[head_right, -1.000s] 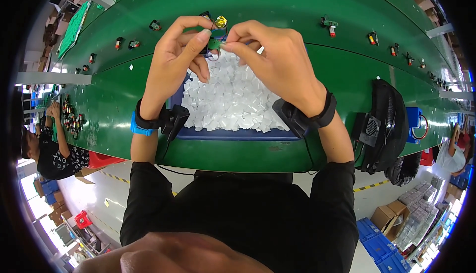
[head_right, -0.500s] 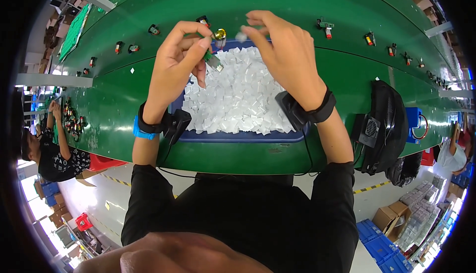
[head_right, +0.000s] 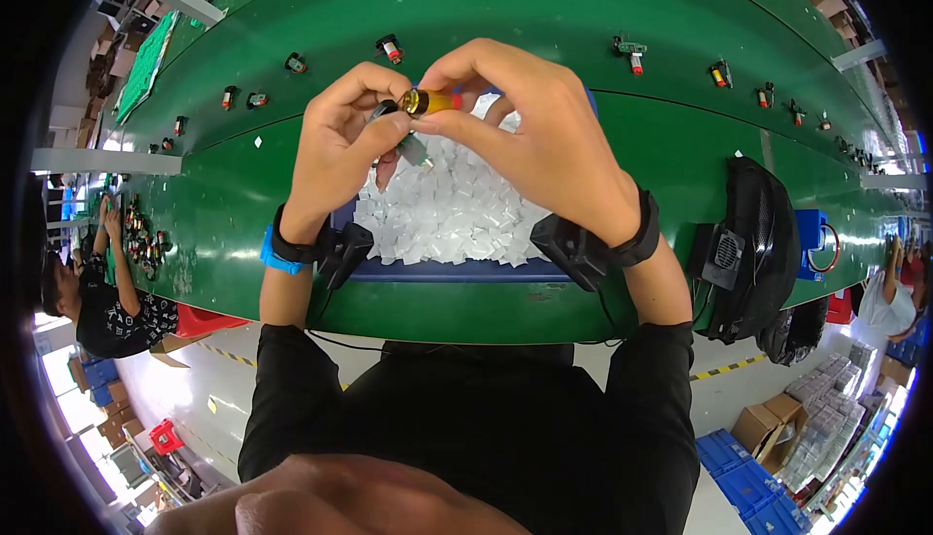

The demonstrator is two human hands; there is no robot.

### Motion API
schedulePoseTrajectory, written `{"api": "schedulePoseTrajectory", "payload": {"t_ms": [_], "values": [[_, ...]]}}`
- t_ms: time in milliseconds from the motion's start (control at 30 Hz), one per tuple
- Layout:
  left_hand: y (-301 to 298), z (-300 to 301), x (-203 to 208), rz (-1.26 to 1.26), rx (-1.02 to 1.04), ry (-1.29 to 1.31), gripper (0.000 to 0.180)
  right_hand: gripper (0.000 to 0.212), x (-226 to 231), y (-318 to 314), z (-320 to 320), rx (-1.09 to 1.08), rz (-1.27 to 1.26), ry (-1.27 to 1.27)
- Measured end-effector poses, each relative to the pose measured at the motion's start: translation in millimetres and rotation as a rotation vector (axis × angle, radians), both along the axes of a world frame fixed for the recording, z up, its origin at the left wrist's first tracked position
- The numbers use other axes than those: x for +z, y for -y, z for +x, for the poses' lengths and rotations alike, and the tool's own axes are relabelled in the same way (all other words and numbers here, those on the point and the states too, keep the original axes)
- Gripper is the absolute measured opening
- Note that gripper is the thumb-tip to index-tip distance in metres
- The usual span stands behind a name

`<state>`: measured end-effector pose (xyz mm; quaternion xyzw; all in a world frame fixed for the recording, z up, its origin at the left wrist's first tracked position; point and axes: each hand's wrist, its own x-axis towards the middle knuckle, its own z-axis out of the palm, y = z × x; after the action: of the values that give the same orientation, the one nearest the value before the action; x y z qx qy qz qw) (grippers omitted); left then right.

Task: The person assembles electronic components by picking up a circuit board and a battery, applying a small white adhesive strip, and pressing the components together. They then wrap the wires around the assembly and place the completed unit onto the green workbench.

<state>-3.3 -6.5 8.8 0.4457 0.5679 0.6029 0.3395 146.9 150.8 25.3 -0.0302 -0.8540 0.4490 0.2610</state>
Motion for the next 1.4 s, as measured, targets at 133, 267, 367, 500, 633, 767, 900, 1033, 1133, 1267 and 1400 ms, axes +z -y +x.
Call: {"api": "schedulePoseTrajectory", "payload": {"t_ms": [133,267,367,500,633,767,900,1033,1133,1267,1400], "values": [[4,-1,9,-0.069,-0.061,-0.031,0.030,0.030,0,-9,1,-0.010,0.012,-0.050],[2,-3,10,-0.124,-0.033,-0.231,0.036,0.030,0,-11,0,-0.022,0.257,-0.053],[4,-3,11,-0.105,-0.012,-0.274,0.036,0.029,0,-8,-1,-0.012,0.423,-0.046],[8,-4,16,-0.049,-0.029,-0.172,0.033,0.028,2,-5,3,0.088,0.197,-0.086],[11,-4,21,-0.023,-0.081,-0.051,0.033,0.029,6,-9,3,0.141,0.262,-0.215],[13,-1,30,-0.004,-0.119,0.148,0.033,0.027,9,-6,3,0.148,0.289,-0.241],[12,1,34,-0.070,-0.113,0.305,0.032,0.024,5,1,0,0.033,0.380,-0.352],[8,1,29,-0.097,-0.069,0.411,0.031,0.021,2,5,0,-0.024,0.570,-0.375],[5,2,21,-0.048,-0.054,0.427,0.029,0.024,2,7,-1,-0.093,0.623,-0.322],[3,4,14,-0.043,-0.050,0.354,0.029,0.022,-3,7,-6,-0.132,0.566,-0.359],[3,7,6,-0.015,0.013,0.135,0.032,0.023,-8,1,-9,-0.111,0.624,-0.380]]}}
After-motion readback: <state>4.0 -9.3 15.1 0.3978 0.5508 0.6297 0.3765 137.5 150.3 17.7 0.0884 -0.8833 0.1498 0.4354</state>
